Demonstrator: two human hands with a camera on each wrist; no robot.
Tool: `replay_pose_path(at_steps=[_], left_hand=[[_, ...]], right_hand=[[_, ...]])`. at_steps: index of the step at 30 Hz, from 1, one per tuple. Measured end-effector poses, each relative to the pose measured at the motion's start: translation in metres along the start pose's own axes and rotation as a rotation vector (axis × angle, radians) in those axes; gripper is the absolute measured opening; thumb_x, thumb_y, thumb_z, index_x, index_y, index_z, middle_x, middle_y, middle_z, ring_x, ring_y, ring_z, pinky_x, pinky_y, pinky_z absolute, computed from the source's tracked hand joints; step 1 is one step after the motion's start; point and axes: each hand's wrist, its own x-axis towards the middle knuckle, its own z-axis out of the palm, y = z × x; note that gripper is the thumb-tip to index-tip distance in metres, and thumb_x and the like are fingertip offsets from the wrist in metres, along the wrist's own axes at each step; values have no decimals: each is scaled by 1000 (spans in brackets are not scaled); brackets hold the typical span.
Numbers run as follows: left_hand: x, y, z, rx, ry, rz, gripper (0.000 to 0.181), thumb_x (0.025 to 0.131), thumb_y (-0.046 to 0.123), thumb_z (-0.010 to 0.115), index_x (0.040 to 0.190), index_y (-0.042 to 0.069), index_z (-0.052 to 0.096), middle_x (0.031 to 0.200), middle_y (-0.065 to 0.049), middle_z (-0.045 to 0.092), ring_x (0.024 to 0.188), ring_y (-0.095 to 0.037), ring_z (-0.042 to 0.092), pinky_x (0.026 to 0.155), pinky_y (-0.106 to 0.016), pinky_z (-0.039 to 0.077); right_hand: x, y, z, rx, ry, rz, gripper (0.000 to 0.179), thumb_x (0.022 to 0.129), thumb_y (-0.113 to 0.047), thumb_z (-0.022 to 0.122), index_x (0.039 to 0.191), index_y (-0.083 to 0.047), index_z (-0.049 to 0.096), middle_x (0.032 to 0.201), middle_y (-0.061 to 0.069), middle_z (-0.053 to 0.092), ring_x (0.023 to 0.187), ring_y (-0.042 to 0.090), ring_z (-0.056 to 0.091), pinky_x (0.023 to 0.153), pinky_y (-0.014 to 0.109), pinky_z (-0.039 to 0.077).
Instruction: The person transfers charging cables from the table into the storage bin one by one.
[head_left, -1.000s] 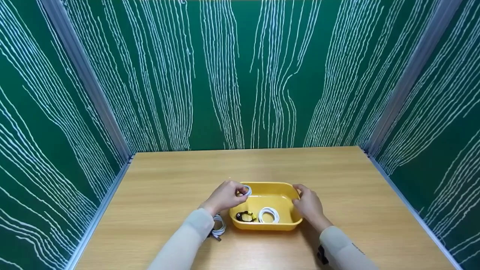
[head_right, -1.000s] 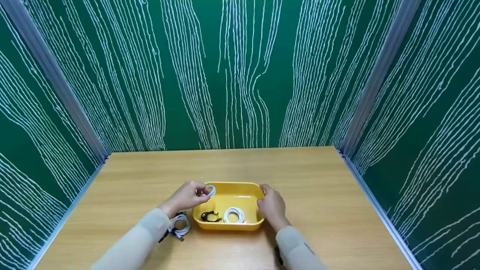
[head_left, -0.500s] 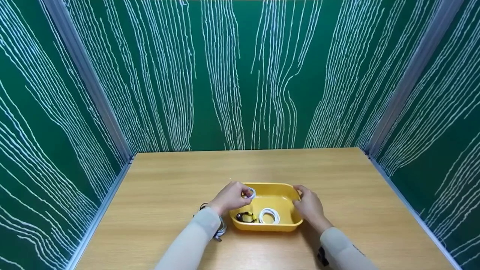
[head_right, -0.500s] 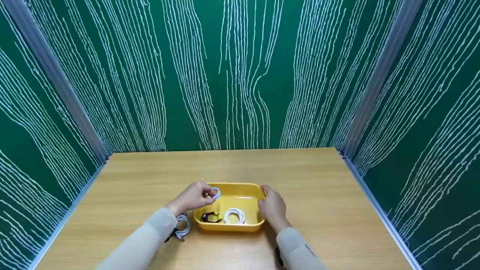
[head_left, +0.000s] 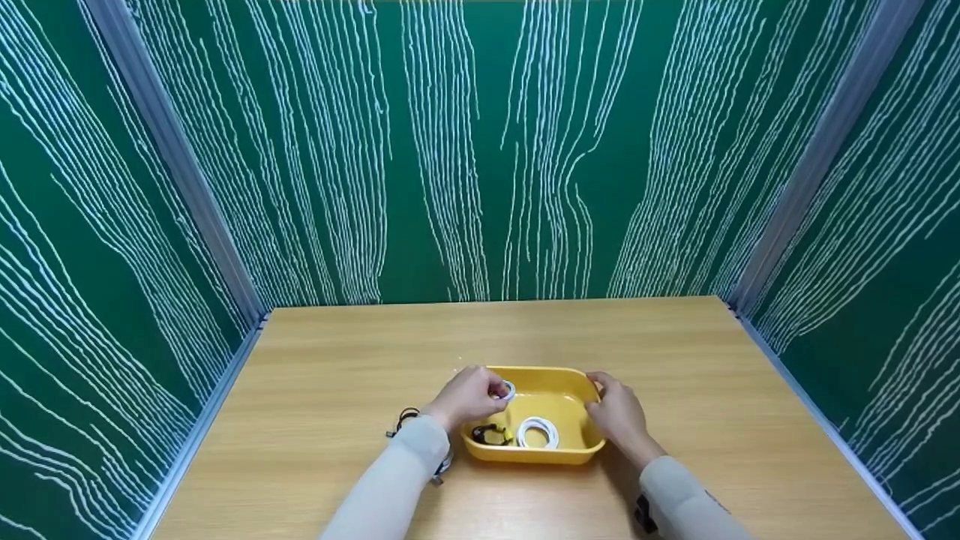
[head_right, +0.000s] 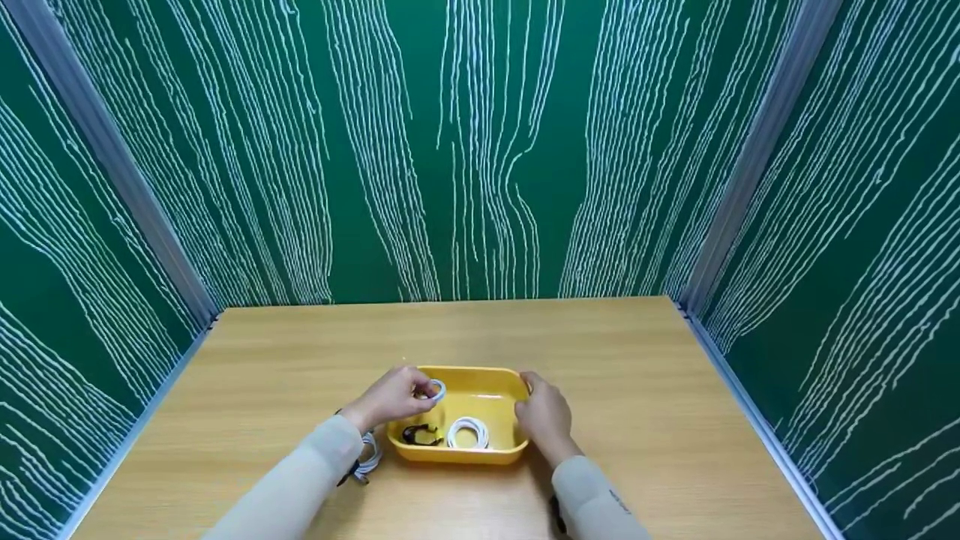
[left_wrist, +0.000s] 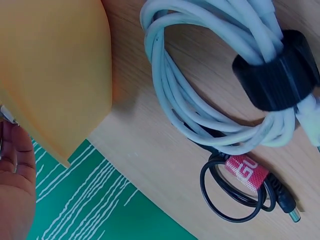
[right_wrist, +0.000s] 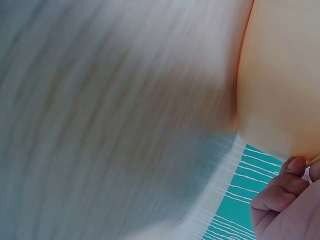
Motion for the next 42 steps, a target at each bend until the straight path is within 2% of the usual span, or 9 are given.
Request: replay_pose_path(at_steps=[9, 16, 19, 23, 30, 37, 42], left_hand=[[3, 0, 5, 21, -19, -52, 9, 98, 12, 75, 91, 11, 82, 78, 7, 67, 70, -6, 56, 64, -19, 48], [9, -5, 9, 46, -33, -38, 12, 98, 12, 75, 87, 12, 79, 74, 9, 64, 67, -5, 54, 61, -19, 45], [11, -8, 10, 92, -42, -11, 18, 97, 12, 74, 80, 16, 73, 69, 11, 56, 64, -5, 49, 60, -20, 40], [14, -11, 12, 166, -59, 19, 24, 97, 14, 73, 75, 19, 65, 67, 11, 49, 64, -5, 45, 62, -22, 36], [18, -9, 9, 241, -108, 15, 23, 88, 2, 71, 75, 18, 64, 68, 9, 48, 65, -9, 45, 60, -24, 34], [17, -9, 7, 340, -149, 37, 39, 89, -2, 72, 65, 21, 52, 62, 9, 40, 61, -9, 39, 56, -24, 29], [17, -10, 8, 401, -170, 40, 44, 90, -4, 70, 62, 21, 46, 60, 8, 37, 60, -10, 37, 55, -25, 27]], right_hand=[[0, 2, 1, 18, 11, 0, 51, 89, 2, 69, 139, 0, 68, 90, 11, 69, 75, 22, 57, 62, 31, 44], [-1, 0, 1, 32, 15, 13, 49, 89, 2, 70, 139, 0, 69, 96, 13, 72, 82, 25, 60, 66, 32, 47], [-2, -1, 2, 39, 17, 10, 50, 89, 2, 69, 139, 0, 69, 96, 14, 73, 78, 24, 60, 64, 31, 46], [-2, -1, 1, 50, 21, -10, 51, 88, 3, 68, 139, 2, 68, 87, 12, 71, 69, 21, 56, 58, 31, 43], [-2, 1, -1, 42, 25, -17, 51, 87, 4, 69, 138, 4, 68, 90, 12, 72, 77, 23, 59, 63, 33, 46], [-2, 0, -1, 40, 25, -13, 52, 87, 3, 69, 139, 3, 67, 90, 13, 71, 78, 25, 60, 64, 34, 47], [-3, -1, 1, 31, 21, -9, 53, 87, 2, 70, 140, 1, 68, 92, 14, 72, 80, 26, 62, 66, 36, 49]])
